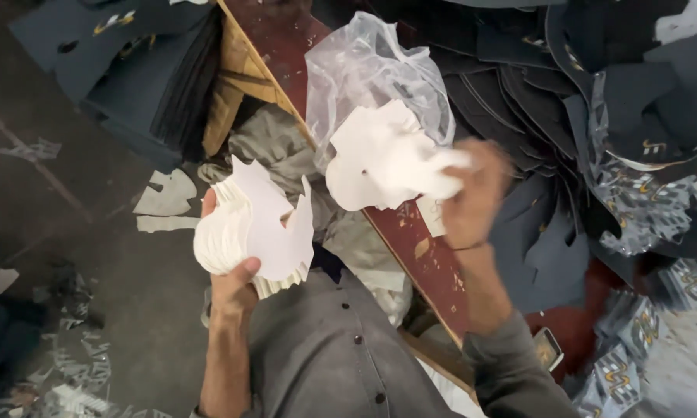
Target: Sorting and counting white paper cutouts on a workbench in a production area.
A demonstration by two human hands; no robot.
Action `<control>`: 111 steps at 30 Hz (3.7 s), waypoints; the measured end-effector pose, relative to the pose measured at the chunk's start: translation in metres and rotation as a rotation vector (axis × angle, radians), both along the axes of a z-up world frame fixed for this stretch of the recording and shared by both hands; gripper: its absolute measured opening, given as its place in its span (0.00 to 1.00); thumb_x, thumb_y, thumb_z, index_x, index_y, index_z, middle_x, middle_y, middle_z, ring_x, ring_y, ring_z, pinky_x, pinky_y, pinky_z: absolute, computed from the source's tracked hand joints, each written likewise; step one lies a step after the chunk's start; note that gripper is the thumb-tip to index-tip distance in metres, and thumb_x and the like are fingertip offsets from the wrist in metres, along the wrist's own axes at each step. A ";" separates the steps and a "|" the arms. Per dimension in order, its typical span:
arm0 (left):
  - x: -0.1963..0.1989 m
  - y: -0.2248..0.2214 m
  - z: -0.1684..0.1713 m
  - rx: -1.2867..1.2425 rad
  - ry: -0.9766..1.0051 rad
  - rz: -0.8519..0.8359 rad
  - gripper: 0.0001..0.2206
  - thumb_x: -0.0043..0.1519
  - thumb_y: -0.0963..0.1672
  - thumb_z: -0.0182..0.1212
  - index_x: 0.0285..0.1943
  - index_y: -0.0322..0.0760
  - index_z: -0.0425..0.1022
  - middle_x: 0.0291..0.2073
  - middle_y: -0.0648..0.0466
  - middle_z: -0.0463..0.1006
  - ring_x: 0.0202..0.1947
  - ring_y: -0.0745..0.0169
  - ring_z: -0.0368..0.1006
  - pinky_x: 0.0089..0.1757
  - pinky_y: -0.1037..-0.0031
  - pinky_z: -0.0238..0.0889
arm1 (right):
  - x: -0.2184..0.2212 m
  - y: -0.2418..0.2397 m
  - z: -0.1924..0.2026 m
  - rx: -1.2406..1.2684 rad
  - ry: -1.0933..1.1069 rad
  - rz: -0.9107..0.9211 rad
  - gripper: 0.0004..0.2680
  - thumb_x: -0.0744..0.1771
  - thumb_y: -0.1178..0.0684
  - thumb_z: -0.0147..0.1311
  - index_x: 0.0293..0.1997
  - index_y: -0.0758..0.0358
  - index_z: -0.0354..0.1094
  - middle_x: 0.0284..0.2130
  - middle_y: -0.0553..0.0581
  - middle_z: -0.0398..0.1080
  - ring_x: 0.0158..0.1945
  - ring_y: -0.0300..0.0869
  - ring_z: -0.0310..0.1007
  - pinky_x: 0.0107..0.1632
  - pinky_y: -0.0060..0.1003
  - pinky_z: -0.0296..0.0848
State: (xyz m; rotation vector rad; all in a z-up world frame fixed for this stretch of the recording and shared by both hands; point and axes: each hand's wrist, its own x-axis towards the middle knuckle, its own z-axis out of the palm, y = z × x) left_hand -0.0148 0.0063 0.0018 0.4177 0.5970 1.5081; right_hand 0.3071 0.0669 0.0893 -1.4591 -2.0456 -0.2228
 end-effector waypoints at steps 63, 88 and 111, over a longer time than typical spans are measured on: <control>0.161 0.125 0.093 0.878 0.936 -0.488 0.30 0.51 0.49 0.73 0.62 0.33 0.71 0.52 0.43 0.77 0.55 0.42 0.73 0.55 0.57 0.65 | 0.114 -0.034 -0.072 -0.438 1.233 0.130 0.20 0.69 0.51 0.57 0.67 0.70 0.58 0.57 0.62 0.71 0.56 0.48 0.74 0.59 0.45 0.75; 0.002 0.461 -0.056 0.345 1.518 -0.261 0.29 0.56 0.56 0.78 0.51 0.27 0.81 0.36 0.39 0.82 0.35 0.45 0.81 0.39 0.57 0.74 | -0.062 0.189 -0.093 -0.494 0.616 -0.257 0.22 0.68 0.44 0.61 0.65 0.69 0.61 0.58 0.64 0.67 0.58 0.53 0.70 0.61 0.46 0.70; 0.009 0.085 0.027 -0.100 1.000 -0.098 0.14 0.62 0.42 0.69 0.53 0.29 0.76 0.41 0.51 0.83 0.40 0.67 0.78 0.46 0.75 0.71 | 0.006 0.038 0.061 -0.406 0.092 -0.046 0.09 0.61 0.66 0.57 0.43 0.64 0.71 0.37 0.61 0.72 0.40 0.49 0.72 0.43 0.41 0.70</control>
